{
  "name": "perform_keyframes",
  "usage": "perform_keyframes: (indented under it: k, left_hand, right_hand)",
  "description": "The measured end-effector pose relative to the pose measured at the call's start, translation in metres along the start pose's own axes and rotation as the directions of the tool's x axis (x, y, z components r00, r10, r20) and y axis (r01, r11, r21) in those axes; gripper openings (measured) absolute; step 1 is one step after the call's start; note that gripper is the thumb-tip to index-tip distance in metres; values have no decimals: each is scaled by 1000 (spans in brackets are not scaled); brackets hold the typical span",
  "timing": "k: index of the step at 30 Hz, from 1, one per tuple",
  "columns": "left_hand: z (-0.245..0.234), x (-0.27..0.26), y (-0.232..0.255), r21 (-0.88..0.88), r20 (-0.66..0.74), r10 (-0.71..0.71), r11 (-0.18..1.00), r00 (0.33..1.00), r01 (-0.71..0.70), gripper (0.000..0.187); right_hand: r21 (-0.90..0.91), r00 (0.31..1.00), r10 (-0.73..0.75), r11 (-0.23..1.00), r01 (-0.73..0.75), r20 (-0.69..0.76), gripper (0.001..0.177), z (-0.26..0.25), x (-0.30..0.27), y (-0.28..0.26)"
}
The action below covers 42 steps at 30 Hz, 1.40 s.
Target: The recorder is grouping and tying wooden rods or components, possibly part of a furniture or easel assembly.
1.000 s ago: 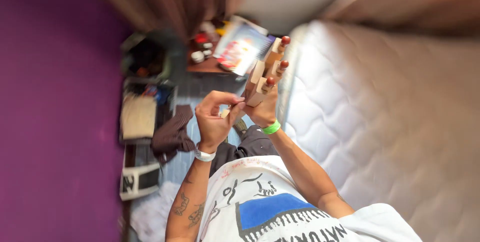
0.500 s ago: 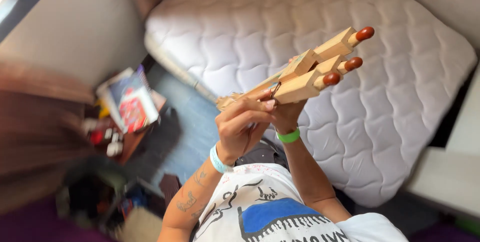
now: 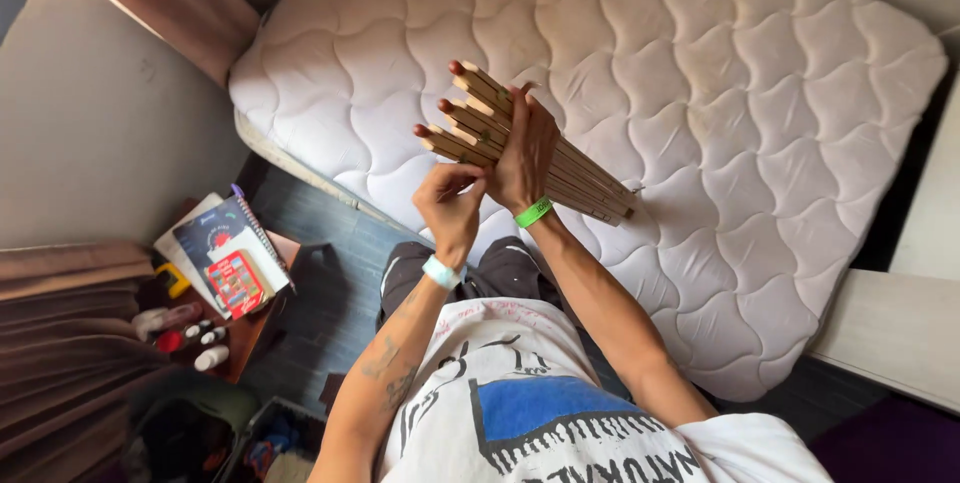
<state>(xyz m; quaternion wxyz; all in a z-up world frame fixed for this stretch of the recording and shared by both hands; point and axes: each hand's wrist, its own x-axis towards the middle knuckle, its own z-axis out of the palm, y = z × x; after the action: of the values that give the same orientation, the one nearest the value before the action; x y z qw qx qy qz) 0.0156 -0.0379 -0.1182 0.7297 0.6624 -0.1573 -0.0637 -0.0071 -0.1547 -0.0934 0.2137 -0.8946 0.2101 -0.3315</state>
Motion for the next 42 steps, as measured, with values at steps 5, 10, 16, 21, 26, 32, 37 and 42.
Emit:
perform_keyframes:
  k: [5,10,16,21,26,32,37,42]
  left_hand:
    - [5,39,-36,49,-61,-47,998,997,50,14]
    - [-23,98,-99,6,-40,-173,985,984,173,12]
    - [-72,160,-165,77,-280,-598,766,751,638,18]
    - [-111,187,-265,-62,-301,-716,674,630,736,20]
    - [-141,184,-394,8,-371,-717,633,590,774,19]
    - [-156,213,-447,160,-345,-717,591,606,791,19]
    - [-163,217,-488,276,-313,-707,572,635,773,17]
    - [-160,245,-489,561,-154,-753,467,640,684,14]
  right_hand:
    - [-75,1000,13,997,-14,-14,101,63,13,37]
    - [-62,992,16,998,-8,123,105,119,43,38]
    - [30,922,42,998,-58,384,111,224,62,31]
    - [-137,786,171,984,-111,594,100,335,40,52]
    - [-194,793,152,980,-44,590,96,433,-2,92]
    - [-312,572,317,944,-110,756,100,511,-22,127]
    - [-313,544,316,944,-101,777,110,540,-26,150]
    - [-128,321,295,882,-453,900,115,533,-5,183]
